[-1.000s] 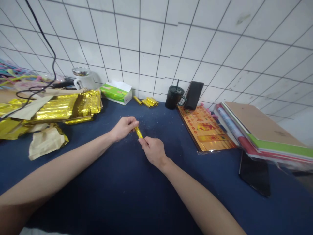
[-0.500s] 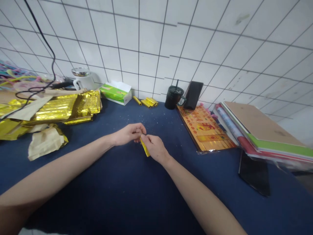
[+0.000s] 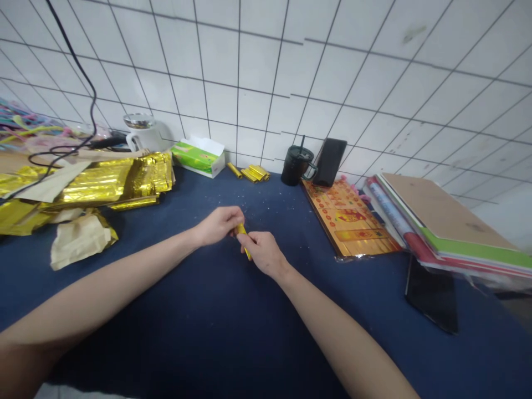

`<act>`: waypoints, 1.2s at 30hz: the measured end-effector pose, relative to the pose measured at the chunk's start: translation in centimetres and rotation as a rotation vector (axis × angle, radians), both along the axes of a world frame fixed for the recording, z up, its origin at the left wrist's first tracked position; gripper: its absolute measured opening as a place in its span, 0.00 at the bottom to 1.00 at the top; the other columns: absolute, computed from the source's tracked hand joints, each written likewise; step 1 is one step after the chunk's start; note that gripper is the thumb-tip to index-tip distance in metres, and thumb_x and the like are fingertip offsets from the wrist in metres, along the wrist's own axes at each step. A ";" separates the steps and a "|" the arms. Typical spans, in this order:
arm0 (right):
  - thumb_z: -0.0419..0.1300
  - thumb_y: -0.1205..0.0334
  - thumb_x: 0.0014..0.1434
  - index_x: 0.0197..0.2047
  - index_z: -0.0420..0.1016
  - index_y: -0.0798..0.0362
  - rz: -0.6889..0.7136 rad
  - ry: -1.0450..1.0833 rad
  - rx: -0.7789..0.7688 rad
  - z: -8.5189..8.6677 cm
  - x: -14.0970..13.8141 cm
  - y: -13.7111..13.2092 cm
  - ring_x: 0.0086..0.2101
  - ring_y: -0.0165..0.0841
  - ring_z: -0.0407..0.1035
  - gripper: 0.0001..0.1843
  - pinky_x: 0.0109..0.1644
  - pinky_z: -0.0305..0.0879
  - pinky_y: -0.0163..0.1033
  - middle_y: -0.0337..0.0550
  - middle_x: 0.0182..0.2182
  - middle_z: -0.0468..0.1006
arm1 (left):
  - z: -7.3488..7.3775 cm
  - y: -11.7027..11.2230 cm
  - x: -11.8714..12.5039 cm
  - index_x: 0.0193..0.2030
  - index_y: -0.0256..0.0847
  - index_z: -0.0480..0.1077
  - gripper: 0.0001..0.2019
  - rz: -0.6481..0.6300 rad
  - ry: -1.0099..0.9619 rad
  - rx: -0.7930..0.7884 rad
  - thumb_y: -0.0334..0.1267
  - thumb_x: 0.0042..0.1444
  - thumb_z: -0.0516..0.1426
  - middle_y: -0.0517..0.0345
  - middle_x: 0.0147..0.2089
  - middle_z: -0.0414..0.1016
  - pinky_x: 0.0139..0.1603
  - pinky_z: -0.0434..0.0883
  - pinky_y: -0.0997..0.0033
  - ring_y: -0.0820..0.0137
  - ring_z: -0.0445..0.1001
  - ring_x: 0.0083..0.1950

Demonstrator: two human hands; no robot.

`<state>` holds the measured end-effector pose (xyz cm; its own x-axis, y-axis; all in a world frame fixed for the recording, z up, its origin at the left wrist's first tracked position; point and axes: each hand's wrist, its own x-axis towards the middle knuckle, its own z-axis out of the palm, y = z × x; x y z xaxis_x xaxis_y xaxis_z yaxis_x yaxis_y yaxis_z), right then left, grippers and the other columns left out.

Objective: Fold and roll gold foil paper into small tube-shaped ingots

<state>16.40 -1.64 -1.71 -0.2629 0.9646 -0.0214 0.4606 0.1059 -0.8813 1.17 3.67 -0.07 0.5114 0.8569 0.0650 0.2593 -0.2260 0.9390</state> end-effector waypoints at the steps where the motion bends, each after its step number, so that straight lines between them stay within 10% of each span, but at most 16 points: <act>1: 0.48 0.50 0.56 0.19 0.65 0.55 0.006 -0.013 0.003 0.1 0.0 0.0 0.15 0.24 0.56 0.21 0.21 0.52 0.31 0.33 0.12 0.61 | 0.0 0.3 -0.1 0.25 0.36 0.61 0.07 0.040 -0.008 0.009 0.31 0.53 0.49 0.64 0.18 0.63 0.20 0.61 0.80 0.79 0.62 0.19; 14: 0.44 0.54 0.60 0.22 0.67 0.54 -0.038 -0.745 0.574 -0.5 0.2 -0.5 0.23 0.30 0.64 0.21 0.25 0.48 0.35 0.43 0.22 0.72 | 0.0 1.1 -1.2 0.26 0.36 0.61 0.10 0.002 0.043 -0.125 0.39 0.53 0.51 0.63 0.16 0.64 0.15 0.58 0.82 0.81 0.59 0.15; 26: 0.48 0.48 0.56 0.22 0.67 0.55 -0.017 -0.022 0.062 -0.4 0.2 0.2 0.18 0.25 0.55 0.22 0.21 0.50 0.31 0.34 0.16 0.61 | 0.0 -0.9 0.4 0.29 0.36 0.63 0.01 -0.126 -0.021 -0.022 0.32 0.49 0.52 0.66 0.20 0.62 0.22 0.61 0.80 0.79 0.62 0.21; 36: 0.50 0.53 0.55 0.20 0.65 0.54 -0.012 -0.022 0.012 0.1 0.1 0.1 0.16 0.24 0.55 0.18 0.22 0.52 0.31 0.33 0.13 0.61 | -0.6 0.9 -0.7 0.23 0.36 0.63 0.11 0.069 0.036 0.100 0.40 0.52 0.51 0.64 0.18 0.62 0.20 0.57 0.79 0.78 0.60 0.20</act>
